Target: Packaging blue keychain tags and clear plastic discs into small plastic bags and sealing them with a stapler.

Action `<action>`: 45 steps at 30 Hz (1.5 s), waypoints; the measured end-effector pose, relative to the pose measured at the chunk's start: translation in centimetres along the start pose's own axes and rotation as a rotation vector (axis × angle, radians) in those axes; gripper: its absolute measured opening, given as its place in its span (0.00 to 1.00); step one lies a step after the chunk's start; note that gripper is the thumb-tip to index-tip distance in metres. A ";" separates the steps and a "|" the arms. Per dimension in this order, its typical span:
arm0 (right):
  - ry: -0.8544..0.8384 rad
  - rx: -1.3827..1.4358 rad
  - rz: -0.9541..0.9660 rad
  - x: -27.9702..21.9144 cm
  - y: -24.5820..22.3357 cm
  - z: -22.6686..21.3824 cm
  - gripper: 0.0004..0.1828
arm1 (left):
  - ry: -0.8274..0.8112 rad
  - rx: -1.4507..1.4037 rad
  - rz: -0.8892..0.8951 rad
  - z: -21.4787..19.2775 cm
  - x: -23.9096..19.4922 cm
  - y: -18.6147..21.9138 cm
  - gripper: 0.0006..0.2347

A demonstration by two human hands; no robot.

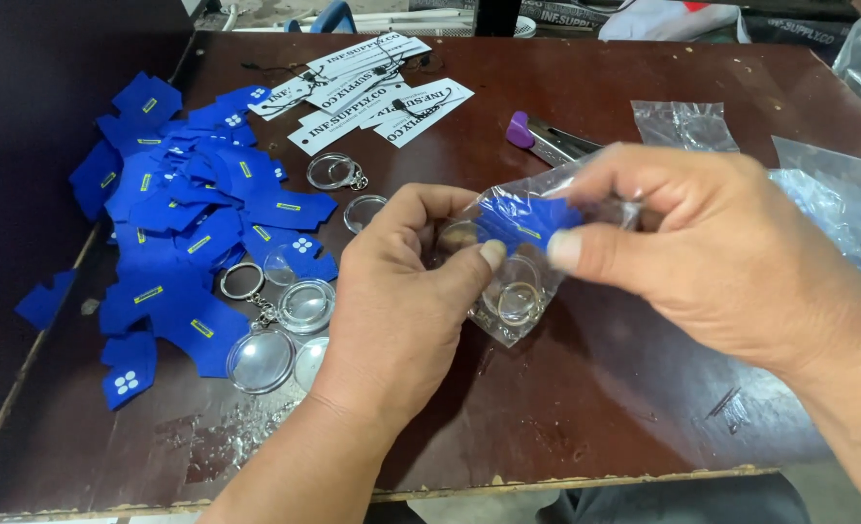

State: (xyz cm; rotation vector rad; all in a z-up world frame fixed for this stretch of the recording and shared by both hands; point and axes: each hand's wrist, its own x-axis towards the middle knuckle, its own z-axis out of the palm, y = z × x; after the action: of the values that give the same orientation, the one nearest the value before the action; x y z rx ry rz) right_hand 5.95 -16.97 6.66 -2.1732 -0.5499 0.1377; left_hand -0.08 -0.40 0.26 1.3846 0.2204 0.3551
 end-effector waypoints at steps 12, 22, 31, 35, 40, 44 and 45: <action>-0.070 0.026 0.165 0.8 0.0 -0.5 0.18 | -0.040 0.418 0.472 0.0 -0.6 -0.8 0.18; 0.170 -0.225 -0.217 1.1 -1.0 -1.1 0.04 | 0.146 0.258 0.367 -0.3 -1.2 1.4 0.16; 0.132 -0.223 -0.022 1.4 -1.7 -0.1 0.04 | 0.489 0.215 0.108 -5.4 -2.0 4.3 0.06; 0.221 -0.242 -0.009 1.1 -1.0 0.8 0.06 | 0.370 0.388 0.268 -5.5 -3.0 2.7 0.06; 0.172 -0.123 -0.124 0.6 0.2 1.8 0.08 | 0.273 0.539 0.020 -4.0 -2.6 2.7 0.09; 0.279 -0.085 -0.010 -1.2 0.4 3.1 0.04 | 0.213 0.502 0.169 -4.0 -1.7 2.1 0.08; 0.250 -0.116 -0.090 -1.4 1.1 3.4 0.06 | 0.312 0.298 -0.012 -3.8 -1.3 2.1 0.06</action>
State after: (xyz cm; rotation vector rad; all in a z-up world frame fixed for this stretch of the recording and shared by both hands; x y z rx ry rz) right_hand 4.05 -15.70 3.60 -2.2310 -0.5206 -0.2171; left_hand -2.94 2.94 1.60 1.6160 0.5560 0.5450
